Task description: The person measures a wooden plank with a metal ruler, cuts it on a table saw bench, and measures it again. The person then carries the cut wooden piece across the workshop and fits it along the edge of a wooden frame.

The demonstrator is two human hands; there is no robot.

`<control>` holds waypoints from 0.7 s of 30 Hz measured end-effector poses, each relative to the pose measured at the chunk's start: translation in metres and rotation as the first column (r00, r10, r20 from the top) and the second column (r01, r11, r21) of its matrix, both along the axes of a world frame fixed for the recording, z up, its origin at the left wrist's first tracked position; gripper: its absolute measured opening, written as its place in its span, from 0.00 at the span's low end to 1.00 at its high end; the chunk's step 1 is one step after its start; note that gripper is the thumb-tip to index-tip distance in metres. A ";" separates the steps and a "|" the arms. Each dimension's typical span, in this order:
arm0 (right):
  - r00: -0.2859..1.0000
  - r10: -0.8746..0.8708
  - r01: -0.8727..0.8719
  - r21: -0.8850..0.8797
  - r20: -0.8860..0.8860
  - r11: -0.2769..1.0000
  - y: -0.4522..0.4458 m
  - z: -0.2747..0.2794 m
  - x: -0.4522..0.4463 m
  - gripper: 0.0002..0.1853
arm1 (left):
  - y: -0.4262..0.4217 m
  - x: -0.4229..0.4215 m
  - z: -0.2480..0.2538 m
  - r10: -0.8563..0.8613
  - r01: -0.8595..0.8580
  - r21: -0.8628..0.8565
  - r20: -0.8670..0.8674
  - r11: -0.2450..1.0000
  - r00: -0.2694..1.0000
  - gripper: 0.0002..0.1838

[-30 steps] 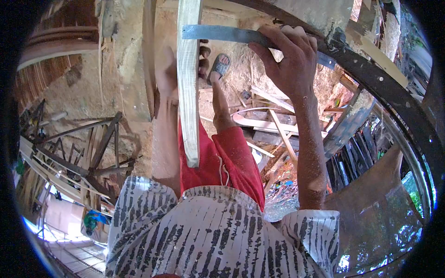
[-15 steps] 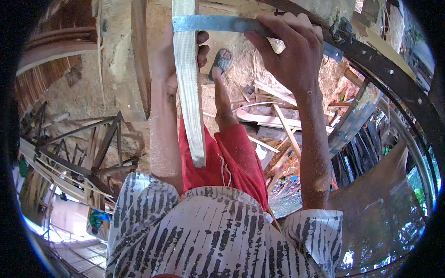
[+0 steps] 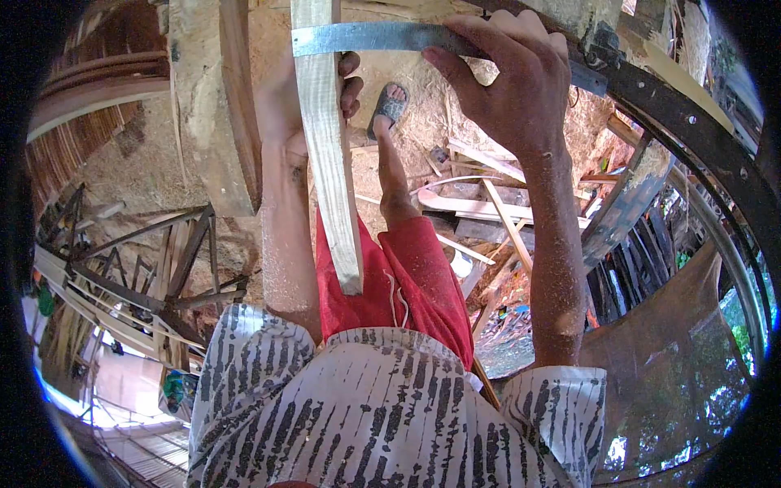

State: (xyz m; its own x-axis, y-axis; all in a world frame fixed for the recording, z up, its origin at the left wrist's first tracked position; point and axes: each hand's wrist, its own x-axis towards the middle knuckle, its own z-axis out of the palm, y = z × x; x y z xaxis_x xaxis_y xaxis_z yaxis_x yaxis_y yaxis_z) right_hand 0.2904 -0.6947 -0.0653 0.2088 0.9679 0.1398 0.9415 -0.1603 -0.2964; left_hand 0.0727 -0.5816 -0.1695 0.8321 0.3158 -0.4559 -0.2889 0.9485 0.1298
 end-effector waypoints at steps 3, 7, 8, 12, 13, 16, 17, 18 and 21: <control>1.000 0.003 -0.003 0.010 -0.004 1.000 0.000 0.000 0.001 0.17 | 0.000 0.000 0.001 0.009 -0.009 0.003 -0.003 1.000 1.000 0.27; 0.999 -0.005 0.007 0.049 -0.034 0.999 -0.007 -0.009 0.005 0.17 | -0.001 0.001 0.001 0.028 -0.027 0.014 -0.016 1.000 0.999 0.27; 0.999 -0.006 0.007 0.049 -0.034 0.999 -0.007 -0.010 0.006 0.17 | -0.002 0.002 0.001 0.027 -0.027 0.014 -0.016 1.000 0.999 0.27; 1.000 -0.001 0.001 0.011 -0.011 1.000 -0.003 -0.002 0.003 0.18 | -0.004 0.003 0.002 0.055 -0.056 0.021 0.032 0.998 0.998 0.27; 1.000 0.004 -0.004 -0.019 0.011 1.000 -0.002 0.000 0.003 0.18 | -0.004 0.003 0.002 0.059 -0.060 0.019 0.029 0.998 0.998 0.27; 1.000 0.004 -0.004 -0.002 -0.001 1.000 -0.002 -0.001 0.005 0.18 | -0.005 0.003 0.002 0.060 -0.060 0.036 0.000 0.998 0.998 0.27; 1.000 0.003 -0.003 -0.003 -0.001 1.000 -0.002 -0.002 0.005 0.18 | -0.004 0.003 0.001 0.060 -0.060 0.036 0.000 0.998 0.998 0.27; 1.000 0.014 -0.014 0.010 0.000 1.000 -0.001 -0.002 0.006 0.18 | -0.004 0.004 0.000 0.057 -0.058 0.038 0.013 0.998 0.998 0.27; 1.000 0.015 -0.015 0.011 -0.010 1.000 -0.001 -0.001 0.006 0.18 | -0.004 0.004 0.000 0.053 -0.054 0.037 0.024 0.998 0.998 0.28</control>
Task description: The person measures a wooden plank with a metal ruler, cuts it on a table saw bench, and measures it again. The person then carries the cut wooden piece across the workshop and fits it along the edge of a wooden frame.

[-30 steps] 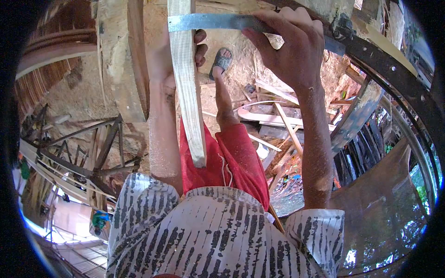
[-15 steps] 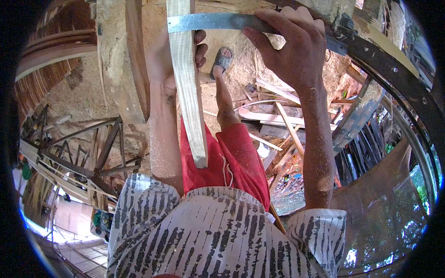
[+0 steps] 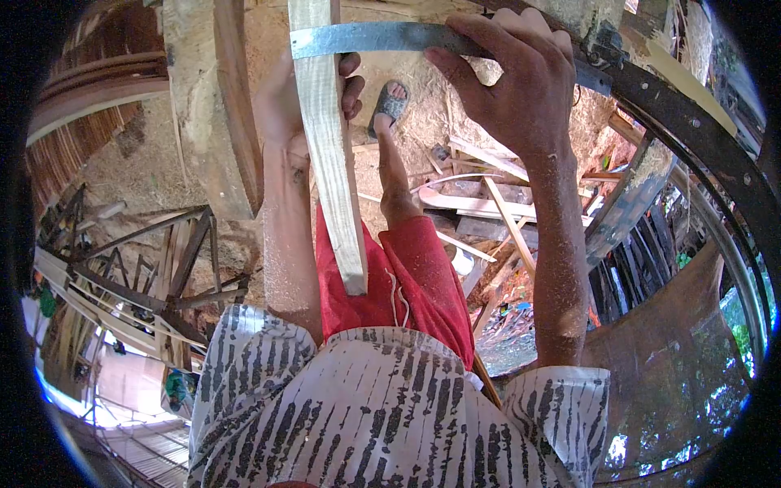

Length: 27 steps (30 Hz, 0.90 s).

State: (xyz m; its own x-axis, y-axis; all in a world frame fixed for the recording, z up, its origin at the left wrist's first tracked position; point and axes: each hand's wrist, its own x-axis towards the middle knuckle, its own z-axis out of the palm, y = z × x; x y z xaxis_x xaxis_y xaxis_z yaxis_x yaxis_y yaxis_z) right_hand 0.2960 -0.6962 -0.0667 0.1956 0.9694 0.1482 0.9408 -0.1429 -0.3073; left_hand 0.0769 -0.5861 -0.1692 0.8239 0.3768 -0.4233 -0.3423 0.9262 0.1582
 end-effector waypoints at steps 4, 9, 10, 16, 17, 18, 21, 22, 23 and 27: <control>1.000 -0.003 0.003 -0.006 0.004 1.000 0.000 0.000 -0.001 0.18 | 0.000 0.000 -0.003 0.000 0.000 0.019 0.028 1.000 1.000 0.28; 1.000 -0.016 0.016 -0.003 0.006 1.000 -0.003 -0.004 0.001 0.18 | 0.001 -0.001 -0.007 -0.006 0.006 0.014 0.035 1.000 0.999 0.28; 1.000 -0.016 0.016 0.025 -0.003 1.000 -0.005 -0.006 0.003 0.18 | 0.001 -0.002 -0.007 -0.014 0.014 0.011 0.041 1.000 0.999 0.28; 0.999 -0.051 0.051 0.024 0.003 0.998 -0.005 -0.009 0.004 0.20 | 0.000 -0.002 -0.007 -0.008 0.010 -0.070 0.034 0.998 0.999 0.27; 0.999 -0.049 0.049 0.026 0.003 0.998 -0.005 -0.009 0.004 0.20 | 0.001 -0.002 -0.009 -0.006 0.008 -0.068 0.034 0.998 0.999 0.27; 0.998 -0.055 0.055 0.010 -0.012 0.998 -0.005 -0.008 0.004 0.20 | 0.001 -0.003 -0.012 -0.024 0.026 -0.047 0.044 0.999 0.999 0.27; 0.999 -0.039 0.039 -0.004 -0.019 0.999 -0.003 -0.004 0.002 0.19 | 0.001 -0.003 -0.013 -0.036 0.037 -0.026 0.031 0.999 0.999 0.27; 1.000 -0.018 0.018 -0.002 -0.012 1.000 -0.002 -0.002 0.002 0.17 | 0.001 -0.002 -0.013 -0.032 0.032 -0.027 0.008 0.999 0.999 0.27; 1.000 -0.016 0.016 -0.002 -0.011 1.000 -0.002 -0.002 0.001 0.17 | 0.000 -0.002 -0.012 -0.030 0.030 -0.027 0.009 0.999 1.000 0.27; 0.999 -0.039 0.039 0.019 -0.011 0.999 -0.003 -0.006 0.002 0.18 | 0.001 -0.001 -0.011 -0.040 0.040 0.002 -0.026 0.999 0.999 0.28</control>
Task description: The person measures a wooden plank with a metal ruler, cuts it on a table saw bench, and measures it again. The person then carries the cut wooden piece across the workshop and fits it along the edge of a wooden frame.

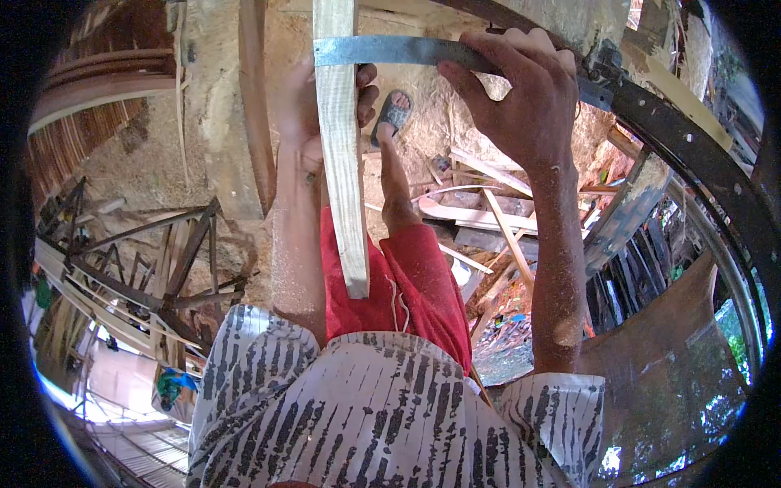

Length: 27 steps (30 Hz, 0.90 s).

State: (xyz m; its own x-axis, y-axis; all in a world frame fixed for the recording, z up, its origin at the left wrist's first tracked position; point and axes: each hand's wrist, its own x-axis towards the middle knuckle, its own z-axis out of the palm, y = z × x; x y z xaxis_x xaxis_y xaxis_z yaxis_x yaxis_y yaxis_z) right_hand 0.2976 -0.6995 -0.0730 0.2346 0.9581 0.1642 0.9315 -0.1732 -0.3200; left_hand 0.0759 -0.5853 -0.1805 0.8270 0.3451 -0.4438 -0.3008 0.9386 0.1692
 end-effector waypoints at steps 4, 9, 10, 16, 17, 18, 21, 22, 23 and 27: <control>1.000 -0.007 0.008 0.004 -0.016 1.000 0.000 -0.002 0.003 0.19 | 0.000 0.001 0.001 -0.002 0.002 0.002 -0.035 1.000 0.999 0.28; 1.000 -0.001 0.001 0.007 -0.010 1.000 0.001 0.000 0.003 0.18 | 0.000 0.001 0.004 0.001 -0.001 0.009 -0.029 1.000 1.000 0.28; 1.000 0.002 -0.002 0.003 -0.013 1.000 0.001 0.000 0.003 0.17 | 0.000 0.001 0.003 -0.004 0.004 0.003 -0.027 1.000 1.000 0.28; 1.000 0.020 -0.020 0.025 0.003 0.999 0.000 -0.001 0.005 0.18 | 0.000 0.001 -0.002 -0.003 0.003 -0.036 -0.005 0.999 1.000 0.28; 1.000 0.018 -0.018 0.025 0.004 1.000 0.000 0.000 0.005 0.18 | 0.000 0.000 -0.001 -0.005 0.005 -0.037 -0.004 0.999 1.000 0.28; 1.000 0.014 -0.014 0.027 -0.004 1.000 0.001 0.000 0.004 0.18 | 0.000 0.000 -0.001 -0.002 0.003 -0.046 0.021 0.999 1.000 0.28; 1.000 0.016 -0.016 0.026 -0.001 1.000 0.000 0.000 0.005 0.18 | 0.000 0.000 0.002 0.004 -0.003 -0.032 0.021 0.999 1.000 0.28; 1.000 0.023 -0.023 0.023 0.008 0.999 0.000 0.000 0.005 0.18 | 0.000 0.000 0.003 0.007 -0.007 -0.008 -0.005 1.000 1.000 0.28; 1.000 0.021 -0.022 0.024 0.009 0.999 0.000 0.000 0.005 0.18 | 0.000 0.000 0.004 0.006 -0.006 -0.007 -0.004 1.000 1.000 0.28; 1.000 0.022 -0.022 0.025 0.011 0.999 0.000 0.000 0.006 0.18 | 0.000 0.000 0.003 0.009 -0.009 -0.026 -0.007 1.000 1.000 0.28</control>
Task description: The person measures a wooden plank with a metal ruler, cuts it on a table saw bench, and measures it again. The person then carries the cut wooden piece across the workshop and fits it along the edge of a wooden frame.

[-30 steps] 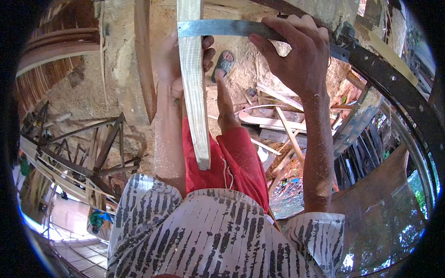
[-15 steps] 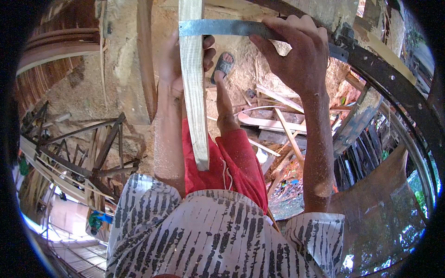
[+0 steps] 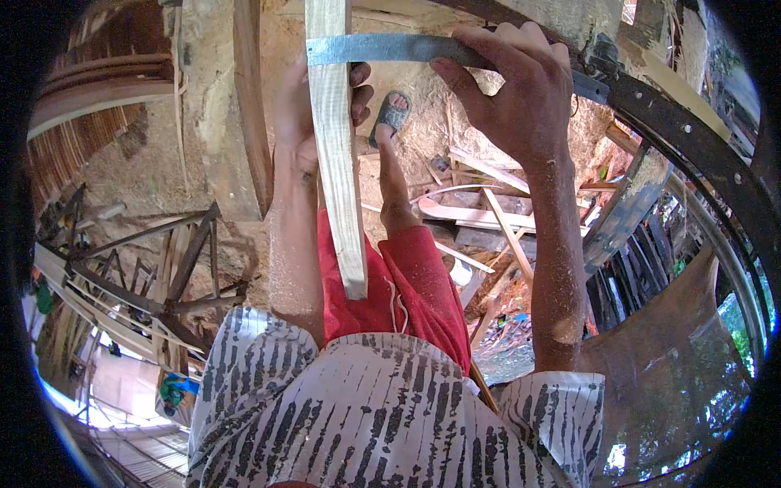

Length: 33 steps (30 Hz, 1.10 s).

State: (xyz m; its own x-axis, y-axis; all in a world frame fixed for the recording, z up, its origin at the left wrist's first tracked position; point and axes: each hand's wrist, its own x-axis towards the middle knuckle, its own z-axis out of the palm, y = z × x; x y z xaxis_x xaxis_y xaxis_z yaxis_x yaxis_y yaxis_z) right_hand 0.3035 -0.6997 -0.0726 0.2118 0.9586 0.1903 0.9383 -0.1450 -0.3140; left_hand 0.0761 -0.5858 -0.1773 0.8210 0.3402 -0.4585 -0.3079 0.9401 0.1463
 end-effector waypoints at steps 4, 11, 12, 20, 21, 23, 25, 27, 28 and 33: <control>1.000 -0.006 0.006 0.005 -0.014 1.000 0.001 0.001 -0.001 0.18 | 0.001 0.000 -0.004 -0.005 0.005 0.014 0.029 1.000 1.000 0.28; 0.901 -0.204 0.197 -0.058 -0.383 0.979 -0.009 -0.016 -0.015 0.18 | -0.010 -0.001 0.008 0.006 0.027 0.157 -0.210 0.987 0.978 0.31; 0.888 -0.298 0.233 -0.214 -0.350 0.948 -0.018 -0.014 -0.018 0.19 | -0.011 -0.001 0.009 0.012 0.023 0.181 -0.188 0.983 0.982 0.31; 0.937 -0.299 0.243 -0.279 -0.179 0.929 -0.113 0.100 -0.028 0.17 | -0.045 0.012 0.011 0.195 0.538 0.645 -0.719 0.542 0.667 0.32; 0.963 -0.265 0.240 -0.272 -0.058 0.932 -0.126 0.141 -0.018 0.17 | -0.048 0.017 0.040 0.276 0.730 0.535 -0.845 0.425 0.459 0.34; 0.973 -0.169 0.208 -0.273 0.159 0.939 -0.156 0.205 -0.001 0.18 | -0.052 0.012 0.041 0.239 0.746 0.548 -0.836 0.377 0.494 0.47; 0.894 -0.221 0.347 -0.291 0.390 0.891 -0.180 0.265 0.018 0.17 | -0.063 0.010 0.000 0.431 0.752 0.606 -0.769 0.260 0.472 0.46; 0.792 -0.203 0.395 -0.230 0.575 0.889 -0.185 0.352 0.051 0.18 | -0.047 0.016 -0.006 0.459 0.690 0.686 -0.702 0.231 0.545 0.45; 0.761 -0.153 0.367 -0.224 0.630 0.903 -0.185 0.383 0.065 0.19 | -0.043 0.016 -0.020 0.474 0.646 0.731 -0.660 0.223 0.583 0.45; 0.592 -0.042 0.281 -0.157 0.805 0.947 -0.197 0.468 0.129 0.19 | -0.042 0.011 -0.014 0.419 0.636 0.709 -0.700 0.306 0.578 0.43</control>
